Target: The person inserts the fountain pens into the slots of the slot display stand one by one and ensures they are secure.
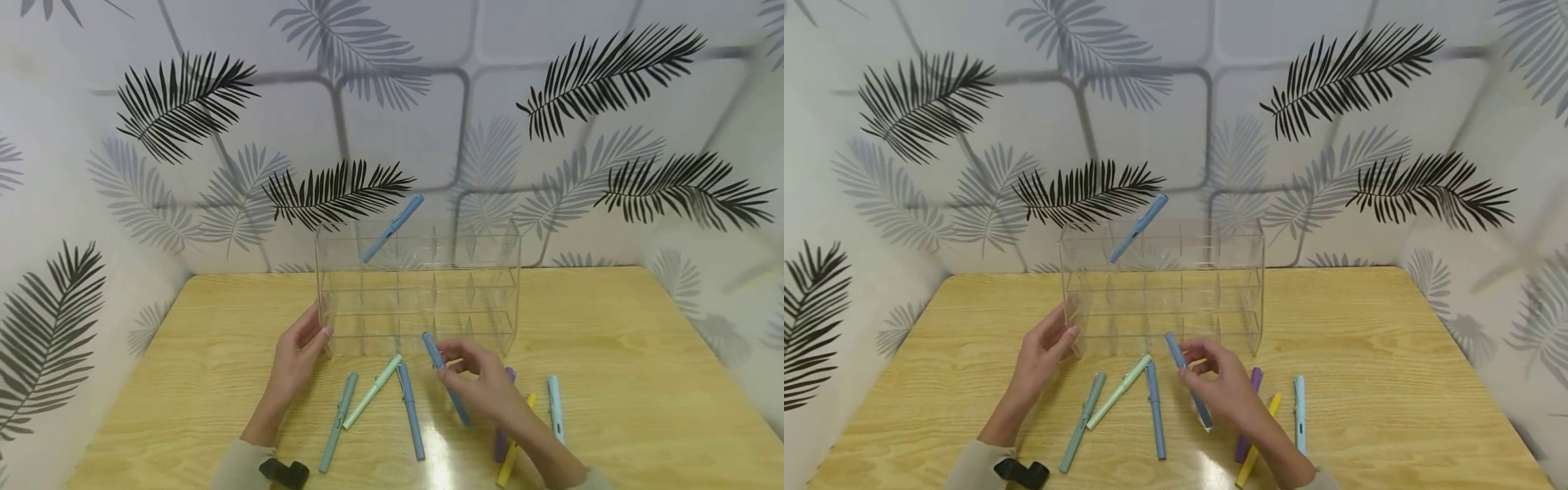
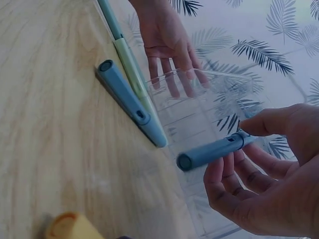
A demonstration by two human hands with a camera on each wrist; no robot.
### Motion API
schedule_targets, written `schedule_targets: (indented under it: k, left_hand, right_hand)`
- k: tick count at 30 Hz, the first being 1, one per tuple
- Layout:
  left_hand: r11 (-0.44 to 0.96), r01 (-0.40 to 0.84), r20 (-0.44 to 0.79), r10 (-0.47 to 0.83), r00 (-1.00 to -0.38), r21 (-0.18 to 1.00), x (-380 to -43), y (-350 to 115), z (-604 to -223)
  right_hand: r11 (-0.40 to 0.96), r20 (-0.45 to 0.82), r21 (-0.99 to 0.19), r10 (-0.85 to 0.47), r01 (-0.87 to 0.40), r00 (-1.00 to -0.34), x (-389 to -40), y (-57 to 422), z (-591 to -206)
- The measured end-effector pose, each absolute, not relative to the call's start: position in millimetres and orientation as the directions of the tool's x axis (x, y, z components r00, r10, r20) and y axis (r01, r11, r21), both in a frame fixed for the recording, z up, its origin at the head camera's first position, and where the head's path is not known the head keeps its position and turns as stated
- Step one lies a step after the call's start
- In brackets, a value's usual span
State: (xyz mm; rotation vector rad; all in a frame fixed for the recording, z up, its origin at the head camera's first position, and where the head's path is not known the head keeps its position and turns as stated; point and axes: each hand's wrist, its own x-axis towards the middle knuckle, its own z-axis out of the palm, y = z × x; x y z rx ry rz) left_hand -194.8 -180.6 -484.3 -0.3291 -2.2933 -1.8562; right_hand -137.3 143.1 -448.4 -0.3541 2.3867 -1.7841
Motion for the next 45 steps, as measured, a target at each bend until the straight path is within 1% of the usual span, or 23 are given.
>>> schedule_targets:
  k: [7, 14, 19, 24, 32, 39, 45]
  left_hand:
    - [0.209, 0.294, 0.286, 0.069, -0.956, 0.933, -196.3, -179.8, -483.4]
    - [0.216, 0.283, 0.275, 0.065, -0.959, 0.935, -195.7, -180.2, -484.7]
    - [0.21, 0.287, 0.279, 0.064, -0.958, 0.935, -194.9, -180.6, -484.5]
    - [0.2, 0.288, 0.28, 0.068, -0.958, 0.936, -194.6, -180.3, -484.0]
    - [0.211, 0.281, 0.273, 0.063, -0.96, 0.936, -193.2, -181.0, -484.3]
    - [0.216, 0.28, 0.273, 0.065, -0.96, 0.935, -193.4, -181.2, -484.2]
    - [0.214, 0.297, 0.29, 0.063, -0.955, 0.931, -194.1, -180.7, -484.8]
  right_hand:
    - [0.159, 0.073, -0.981, -0.249, -0.115, -0.966, -144.4, 149.1, -430.8]
    - [0.059, 0.12, -0.989, -0.219, -0.136, -0.968, -158.5, 153.2, -415.9]
    - [0.018, 0.139, -0.989, -0.204, -0.146, -0.969, -167.6, 153.0, -401.9]
    - [-0.005, 0.21, -0.977, -0.152, -0.212, -0.966, -180.6, 154.7, -384.7]
    - [-0.06, 0.359, -0.932, -0.031, -0.357, -0.933, -205.6, 156.8, -352.0]
    - [-0.17, 0.394, -0.901, 0.063, -0.399, -0.917, -223.5, 155.9, -338.2]
    - [-0.219, 0.424, -0.87, 0.12, -0.441, -0.898, -234.8, 152.9, -328.6]
